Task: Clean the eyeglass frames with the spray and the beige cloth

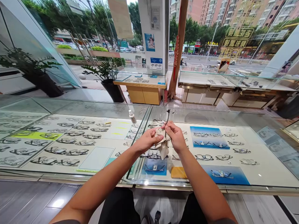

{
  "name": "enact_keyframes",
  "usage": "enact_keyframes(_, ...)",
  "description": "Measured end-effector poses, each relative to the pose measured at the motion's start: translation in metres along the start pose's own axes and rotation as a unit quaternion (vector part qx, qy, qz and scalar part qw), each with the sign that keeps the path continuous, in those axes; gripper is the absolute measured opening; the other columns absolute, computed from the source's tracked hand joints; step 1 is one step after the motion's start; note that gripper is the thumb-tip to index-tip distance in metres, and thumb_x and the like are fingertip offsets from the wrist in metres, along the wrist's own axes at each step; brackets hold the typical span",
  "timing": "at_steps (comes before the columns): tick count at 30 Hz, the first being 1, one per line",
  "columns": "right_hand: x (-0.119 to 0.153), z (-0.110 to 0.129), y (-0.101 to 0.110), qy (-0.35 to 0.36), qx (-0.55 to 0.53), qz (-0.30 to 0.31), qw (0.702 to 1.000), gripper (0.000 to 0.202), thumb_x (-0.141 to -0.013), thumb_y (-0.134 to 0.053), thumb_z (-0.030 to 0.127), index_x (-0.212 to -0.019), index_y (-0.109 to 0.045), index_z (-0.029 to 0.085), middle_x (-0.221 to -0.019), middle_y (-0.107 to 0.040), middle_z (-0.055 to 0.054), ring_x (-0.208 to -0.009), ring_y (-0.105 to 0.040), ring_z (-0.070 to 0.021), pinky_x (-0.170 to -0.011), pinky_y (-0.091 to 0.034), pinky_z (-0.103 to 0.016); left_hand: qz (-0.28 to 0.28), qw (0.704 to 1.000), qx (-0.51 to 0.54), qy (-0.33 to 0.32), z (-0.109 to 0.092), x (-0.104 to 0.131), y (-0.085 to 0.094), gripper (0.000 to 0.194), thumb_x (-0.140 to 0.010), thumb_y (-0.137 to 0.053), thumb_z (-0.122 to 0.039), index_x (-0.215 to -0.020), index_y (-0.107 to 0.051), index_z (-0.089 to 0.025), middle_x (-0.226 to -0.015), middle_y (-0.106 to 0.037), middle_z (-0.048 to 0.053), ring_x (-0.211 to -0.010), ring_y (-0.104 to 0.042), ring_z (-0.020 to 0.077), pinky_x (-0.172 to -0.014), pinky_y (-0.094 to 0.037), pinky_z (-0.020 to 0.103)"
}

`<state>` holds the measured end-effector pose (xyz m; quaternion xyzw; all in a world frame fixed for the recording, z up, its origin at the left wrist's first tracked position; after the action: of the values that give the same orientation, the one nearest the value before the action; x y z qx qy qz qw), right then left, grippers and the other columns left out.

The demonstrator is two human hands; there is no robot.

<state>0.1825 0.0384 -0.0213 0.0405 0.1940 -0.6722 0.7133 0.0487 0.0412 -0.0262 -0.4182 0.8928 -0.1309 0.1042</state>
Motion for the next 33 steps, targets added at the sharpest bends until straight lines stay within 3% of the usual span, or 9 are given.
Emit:
enact_keyframes(3, 0.001, 0.003, -0.004, 0.017, 0.004, 0.006, 1.000, 0.028, -0.094, -0.076, 0.053, -0.092, -0.081, 0.026, -0.109, -0.064, -0.006, -0.116, -0.059, -0.0258, -0.110, -0.047, -0.039, -0.042, 0.998, 0.032, -0.025, 0.002, -0.003, 0.002, 0.056, -0.072, -0.099, -0.044, -0.113, -0.074, -0.014, -0.085, -0.068, 0.001, -0.072, -0.059, 0.0103, -0.072, -0.046, 0.022)
enact_keyframes(8, 0.001, 0.008, -0.007, 0.033, 0.011, 0.022, 0.999, 0.024, -0.094, -0.077, 0.049, -0.092, -0.084, 0.026, -0.113, -0.069, -0.008, -0.124, -0.060, -0.0274, -0.117, -0.043, -0.042, -0.081, 0.994, 0.064, -0.046, 0.006, -0.006, 0.009, 0.058, -0.075, -0.097, -0.049, -0.118, -0.076, -0.016, -0.085, -0.073, 0.002, -0.075, -0.065, 0.0118, -0.076, -0.052, 0.023)
enact_keyframes(12, 0.000, 0.008, 0.001, 0.026, -0.009, -0.005, 1.000, 0.022, -0.092, -0.080, 0.049, -0.090, -0.085, 0.027, -0.106, -0.072, -0.006, -0.118, -0.062, -0.0264, -0.112, -0.047, -0.040, -0.045, 0.997, 0.067, -0.020, 0.002, -0.004, 0.004, 0.063, -0.082, -0.092, -0.051, -0.131, -0.074, -0.016, -0.087, -0.074, 0.004, -0.073, -0.065, 0.0121, -0.072, -0.052, 0.022)
enact_keyframes(17, -0.001, 0.001, 0.010, -0.039, -0.130, -0.041, 0.990, 0.025, -0.083, -0.089, 0.050, -0.093, -0.085, 0.027, -0.107, -0.075, -0.004, -0.103, -0.067, -0.0203, -0.093, -0.055, -0.031, 0.015, 0.999, 0.046, -0.011, -0.009, 0.000, 0.003, 0.069, -0.085, -0.090, -0.047, -0.144, -0.069, -0.017, -0.104, -0.079, 0.009, -0.083, -0.071, 0.0157, -0.080, -0.055, 0.026)
enact_keyframes(20, -0.003, 0.004, 0.020, -0.047, -0.198, -0.072, 0.976, 0.028, -0.077, -0.094, 0.049, -0.091, -0.084, 0.027, -0.106, -0.078, -0.002, -0.097, -0.068, -0.0155, -0.085, -0.058, -0.025, -0.011, 0.999, 0.032, -0.025, -0.019, 0.000, 0.019, 0.066, -0.086, -0.089, -0.047, -0.141, -0.070, -0.016, -0.102, -0.080, 0.010, -0.082, -0.071, 0.0165, -0.078, -0.055, 0.026)
enact_keyframes(26, -0.007, 0.009, 0.038, -0.039, -0.221, -0.088, 0.971, 0.025, -0.080, -0.093, 0.046, -0.088, -0.081, 0.026, -0.107, -0.078, -0.001, -0.097, -0.071, -0.0135, -0.084, -0.062, -0.022, -0.140, 0.983, 0.004, -0.116, -0.052, 0.001, 0.066, 0.052, -0.083, -0.089, -0.044, -0.124, -0.075, -0.017, -0.096, -0.077, 0.006, -0.080, -0.070, 0.0155, -0.076, -0.054, 0.025)
enact_keyframes(33, -0.008, 0.006, 0.043, -0.040, -0.207, -0.086, 0.974, 0.024, -0.082, -0.090, 0.045, -0.091, -0.080, 0.026, -0.106, -0.078, -0.002, -0.096, -0.072, -0.0145, -0.084, -0.062, -0.024, -0.322, 0.921, -0.079, -0.206, -0.086, 0.014, 0.126, 0.030, -0.077, -0.070, -0.031, -0.105, -0.074, -0.020, -0.091, -0.073, 0.003, -0.074, -0.062, 0.0154, -0.067, -0.049, 0.026)
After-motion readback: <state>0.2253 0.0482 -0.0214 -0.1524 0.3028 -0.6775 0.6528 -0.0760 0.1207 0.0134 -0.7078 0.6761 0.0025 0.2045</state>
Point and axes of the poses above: each hand's wrist, its own x-axis away from the middle knuckle, its own y-axis out of the back of the hand, z = x × y, the point moved 6 cm from there along -x, towards the middle knuckle
